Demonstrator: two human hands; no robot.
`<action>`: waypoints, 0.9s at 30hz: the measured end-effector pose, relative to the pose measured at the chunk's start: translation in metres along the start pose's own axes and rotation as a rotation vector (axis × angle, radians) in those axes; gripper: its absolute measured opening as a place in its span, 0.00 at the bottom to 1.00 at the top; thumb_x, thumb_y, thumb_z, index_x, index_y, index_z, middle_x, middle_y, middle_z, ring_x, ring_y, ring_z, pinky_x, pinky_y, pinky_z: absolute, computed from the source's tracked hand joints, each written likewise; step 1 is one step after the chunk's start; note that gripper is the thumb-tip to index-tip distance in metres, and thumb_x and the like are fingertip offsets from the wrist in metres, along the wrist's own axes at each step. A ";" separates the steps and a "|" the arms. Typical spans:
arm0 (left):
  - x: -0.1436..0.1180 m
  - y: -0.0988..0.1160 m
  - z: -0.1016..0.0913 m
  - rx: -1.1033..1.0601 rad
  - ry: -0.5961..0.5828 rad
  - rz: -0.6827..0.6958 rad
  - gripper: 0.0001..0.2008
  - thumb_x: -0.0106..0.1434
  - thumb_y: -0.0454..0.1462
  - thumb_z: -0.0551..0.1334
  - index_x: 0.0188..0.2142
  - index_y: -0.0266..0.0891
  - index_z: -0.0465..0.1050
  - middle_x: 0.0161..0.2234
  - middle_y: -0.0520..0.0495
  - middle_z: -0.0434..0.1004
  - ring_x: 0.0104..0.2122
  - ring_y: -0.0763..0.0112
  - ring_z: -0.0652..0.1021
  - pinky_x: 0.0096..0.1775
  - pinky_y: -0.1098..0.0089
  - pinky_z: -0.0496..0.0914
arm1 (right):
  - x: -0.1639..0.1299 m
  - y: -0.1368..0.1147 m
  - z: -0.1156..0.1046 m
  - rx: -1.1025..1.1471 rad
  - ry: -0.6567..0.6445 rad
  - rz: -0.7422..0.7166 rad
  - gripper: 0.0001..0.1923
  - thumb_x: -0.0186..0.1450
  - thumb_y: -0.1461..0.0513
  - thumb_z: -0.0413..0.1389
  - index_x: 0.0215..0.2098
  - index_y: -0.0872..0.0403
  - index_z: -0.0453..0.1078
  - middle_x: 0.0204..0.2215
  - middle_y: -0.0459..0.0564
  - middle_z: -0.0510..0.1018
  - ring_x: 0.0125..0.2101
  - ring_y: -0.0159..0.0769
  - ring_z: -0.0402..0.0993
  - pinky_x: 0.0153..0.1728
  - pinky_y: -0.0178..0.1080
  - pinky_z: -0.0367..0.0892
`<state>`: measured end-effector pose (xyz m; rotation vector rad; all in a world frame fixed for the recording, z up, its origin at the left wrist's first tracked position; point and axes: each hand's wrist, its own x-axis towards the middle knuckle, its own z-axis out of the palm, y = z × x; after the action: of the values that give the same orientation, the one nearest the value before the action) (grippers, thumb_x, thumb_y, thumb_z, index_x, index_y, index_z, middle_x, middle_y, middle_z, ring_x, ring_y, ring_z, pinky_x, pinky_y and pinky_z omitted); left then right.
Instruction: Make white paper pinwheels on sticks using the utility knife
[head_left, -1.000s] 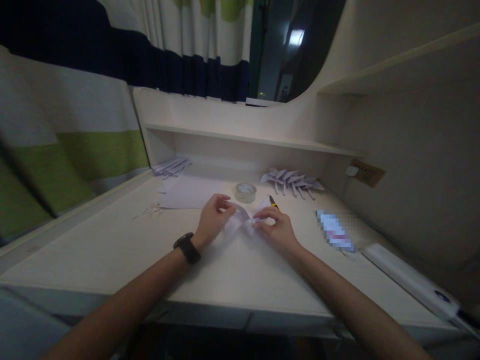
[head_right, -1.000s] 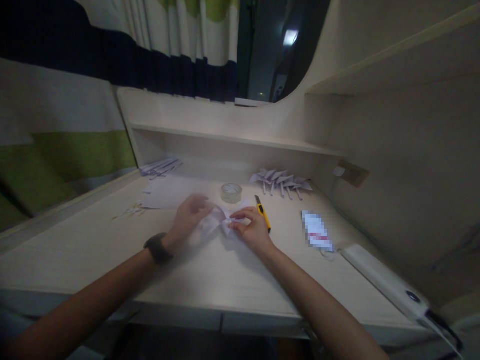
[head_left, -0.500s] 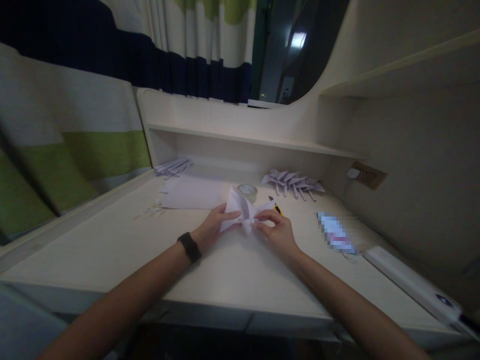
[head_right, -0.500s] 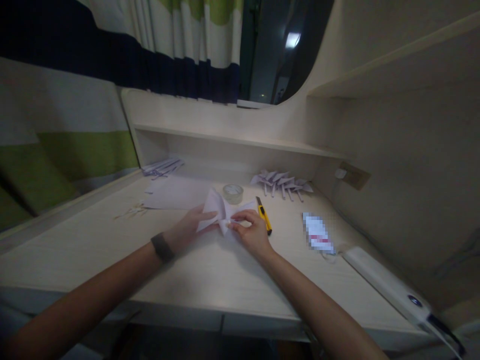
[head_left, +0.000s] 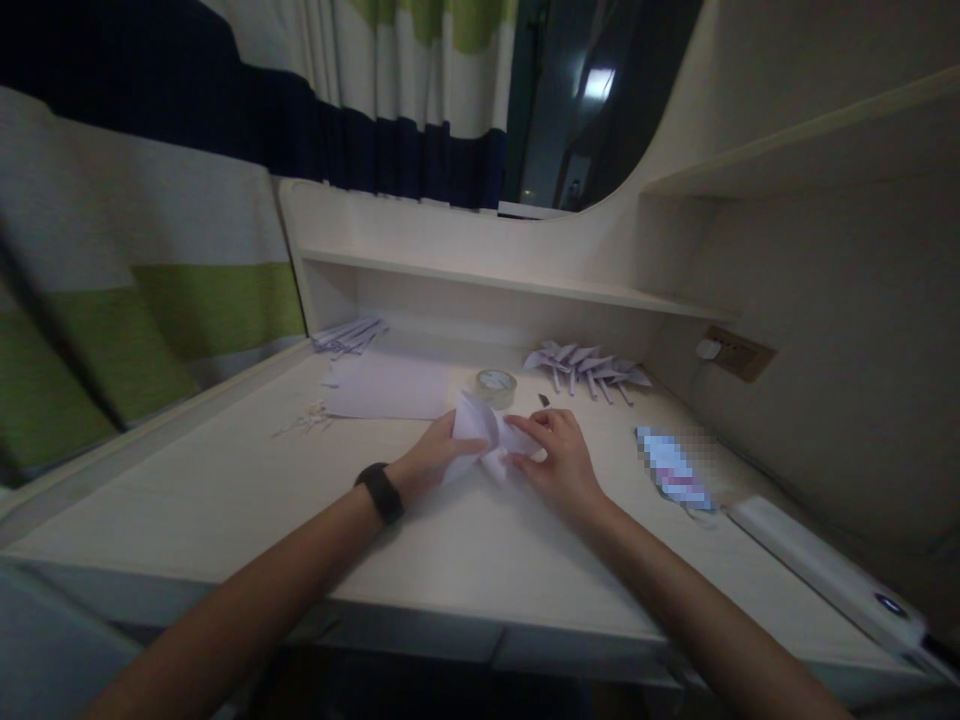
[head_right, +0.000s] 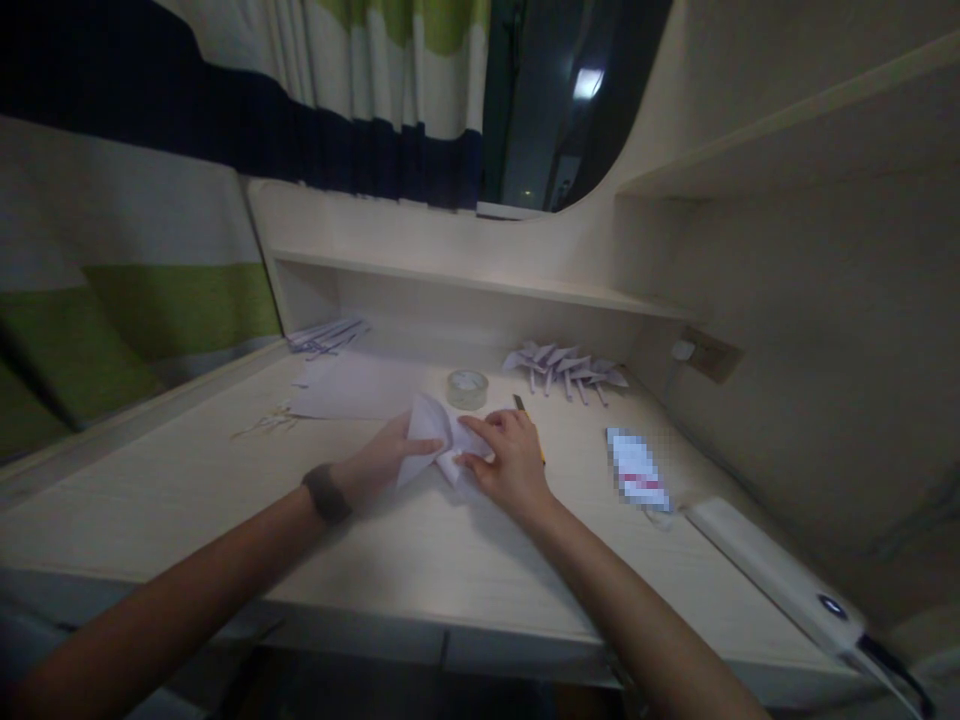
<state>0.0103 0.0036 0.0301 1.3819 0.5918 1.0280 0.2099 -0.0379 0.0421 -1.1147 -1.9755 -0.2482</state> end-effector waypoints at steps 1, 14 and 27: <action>0.000 0.000 0.000 0.023 -0.007 0.012 0.17 0.53 0.37 0.67 0.43 0.34 0.71 0.40 0.40 0.77 0.35 0.62 0.77 0.38 0.62 0.70 | 0.001 0.000 -0.003 -0.063 -0.019 -0.050 0.23 0.56 0.57 0.63 0.50 0.45 0.71 0.38 0.53 0.71 0.40 0.44 0.65 0.42 0.47 0.62; 0.012 0.005 0.004 0.482 -0.019 0.154 0.11 0.59 0.36 0.59 0.41 0.35 0.73 0.39 0.43 0.77 0.38 0.61 0.76 0.43 0.61 0.68 | 0.013 -0.024 -0.027 -0.497 -0.291 -0.505 0.10 0.63 0.66 0.53 0.41 0.52 0.73 0.52 0.54 0.68 0.48 0.49 0.59 0.42 0.47 0.59; 0.035 0.009 0.002 0.766 -0.082 0.209 0.11 0.62 0.36 0.54 0.37 0.32 0.73 0.35 0.43 0.77 0.32 0.64 0.75 0.36 0.67 0.68 | 0.021 -0.007 -0.021 -0.437 -0.470 -0.400 0.07 0.61 0.59 0.59 0.26 0.54 0.71 0.27 0.50 0.75 0.35 0.41 0.62 0.34 0.43 0.52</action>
<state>0.0260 0.0318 0.0469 2.1829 0.8400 0.9358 0.2104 -0.0400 0.0728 -1.1000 -2.6505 -0.7104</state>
